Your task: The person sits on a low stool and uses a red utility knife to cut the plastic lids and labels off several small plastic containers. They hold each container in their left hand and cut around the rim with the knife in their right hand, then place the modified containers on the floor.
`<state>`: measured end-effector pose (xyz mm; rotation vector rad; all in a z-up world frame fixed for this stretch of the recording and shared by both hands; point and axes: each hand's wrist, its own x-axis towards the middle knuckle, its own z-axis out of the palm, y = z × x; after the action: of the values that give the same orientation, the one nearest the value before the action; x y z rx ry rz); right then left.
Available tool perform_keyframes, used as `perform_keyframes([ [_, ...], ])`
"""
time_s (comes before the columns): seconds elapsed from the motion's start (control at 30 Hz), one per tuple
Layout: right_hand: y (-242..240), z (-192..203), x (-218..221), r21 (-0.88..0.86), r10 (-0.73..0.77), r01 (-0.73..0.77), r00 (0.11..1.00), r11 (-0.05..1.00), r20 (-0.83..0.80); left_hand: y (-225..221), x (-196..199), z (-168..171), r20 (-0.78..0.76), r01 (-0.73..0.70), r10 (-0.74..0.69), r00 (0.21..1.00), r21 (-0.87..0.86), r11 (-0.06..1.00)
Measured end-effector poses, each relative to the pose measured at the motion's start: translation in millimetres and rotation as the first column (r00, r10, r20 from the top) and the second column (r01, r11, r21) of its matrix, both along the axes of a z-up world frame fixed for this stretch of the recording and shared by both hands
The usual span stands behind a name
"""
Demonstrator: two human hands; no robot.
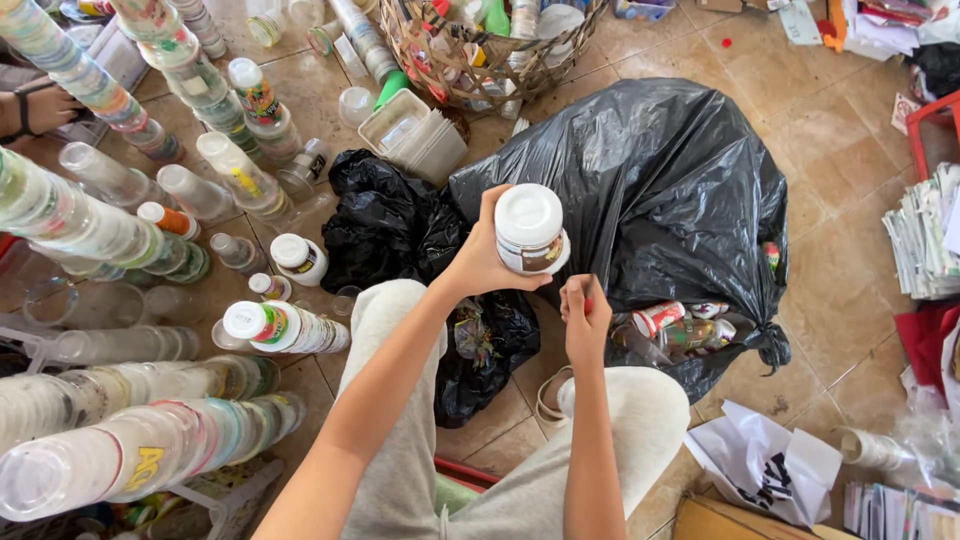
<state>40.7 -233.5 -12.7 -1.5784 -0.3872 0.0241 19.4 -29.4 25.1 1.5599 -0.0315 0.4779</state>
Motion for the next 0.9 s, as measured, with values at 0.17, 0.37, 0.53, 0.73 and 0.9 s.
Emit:
perform_keyframes([
  [0.17,8.4,-2.4,-9.8,-0.093,0.033,-0.023,0.994,0.995,0.108,-2.5,-4.4,2.0,0.09,-0.069,0.07,0.993,-0.014,0.997],
  [0.37,23.2,14.4,-18.3,-0.185,-0.058,0.092,0.981,0.978,0.185,-7.1,-4.2,-0.4,0.116,-0.088,0.087,0.989,-0.002,0.996],
  [0.53,27.1,19.0,-16.3,-0.211,-0.171,0.197,0.976,0.957,0.135,-24.5,-0.4,-4.3,0.089,-0.102,0.104,0.991,-0.028,0.994],
  [0.73,26.5,15.3,-6.2,-0.155,-0.332,0.33,0.943,0.931,0.017,-49.4,-4.7,-5.7,0.04,-0.105,0.107,0.993,-0.056,0.993],
  [0.9,30.1,-2.6,-11.7,-0.142,-0.274,0.268,0.961,0.953,-0.025,-36.2,-1.4,-3.1,0.033,-0.152,0.153,0.988,-0.046,0.987],
])
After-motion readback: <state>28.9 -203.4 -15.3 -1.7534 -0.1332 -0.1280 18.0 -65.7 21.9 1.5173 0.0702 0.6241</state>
